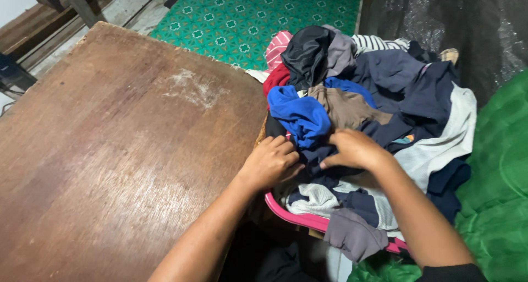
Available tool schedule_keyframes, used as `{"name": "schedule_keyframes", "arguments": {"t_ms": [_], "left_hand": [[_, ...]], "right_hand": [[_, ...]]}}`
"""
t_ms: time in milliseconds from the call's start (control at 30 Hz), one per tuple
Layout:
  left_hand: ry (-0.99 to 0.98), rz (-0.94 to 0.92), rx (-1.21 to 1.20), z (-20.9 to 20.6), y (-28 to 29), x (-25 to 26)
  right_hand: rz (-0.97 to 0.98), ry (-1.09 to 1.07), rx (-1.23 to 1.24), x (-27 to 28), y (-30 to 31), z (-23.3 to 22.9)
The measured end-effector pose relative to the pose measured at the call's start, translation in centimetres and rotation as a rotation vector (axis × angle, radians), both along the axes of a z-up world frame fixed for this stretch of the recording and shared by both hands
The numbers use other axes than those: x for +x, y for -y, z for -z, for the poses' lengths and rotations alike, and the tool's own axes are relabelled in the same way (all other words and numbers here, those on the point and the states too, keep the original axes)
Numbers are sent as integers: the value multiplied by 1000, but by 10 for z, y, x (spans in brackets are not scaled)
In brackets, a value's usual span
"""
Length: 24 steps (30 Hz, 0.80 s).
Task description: The person picks up a garment from a basket, lays it flat on a wooden surface, and folds it into a compact rectangular shape.
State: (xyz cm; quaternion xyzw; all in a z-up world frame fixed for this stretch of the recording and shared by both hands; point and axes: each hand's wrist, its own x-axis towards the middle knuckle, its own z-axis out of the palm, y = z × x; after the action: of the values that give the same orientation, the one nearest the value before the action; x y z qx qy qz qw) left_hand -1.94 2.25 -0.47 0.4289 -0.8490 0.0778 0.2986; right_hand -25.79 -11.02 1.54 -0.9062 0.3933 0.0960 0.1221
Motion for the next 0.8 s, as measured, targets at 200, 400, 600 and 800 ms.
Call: {"name": "schedule_keyframes", "arguments": {"t_ms": [200,400,600,800], "left_hand": [[-93,-31,111,-14,-3,1],[-62,-80,137,7,0,-2],[-98,-92,138,16,3,1],[-70,-94,154,8,2,3]], "right_hand": [[-229,364,-64,16,-26,-2],[-246,622,2,20,-37,-35],[216,655,-225,-13,-4,-56],[341,5,-1249,-71,47,-25]]}}
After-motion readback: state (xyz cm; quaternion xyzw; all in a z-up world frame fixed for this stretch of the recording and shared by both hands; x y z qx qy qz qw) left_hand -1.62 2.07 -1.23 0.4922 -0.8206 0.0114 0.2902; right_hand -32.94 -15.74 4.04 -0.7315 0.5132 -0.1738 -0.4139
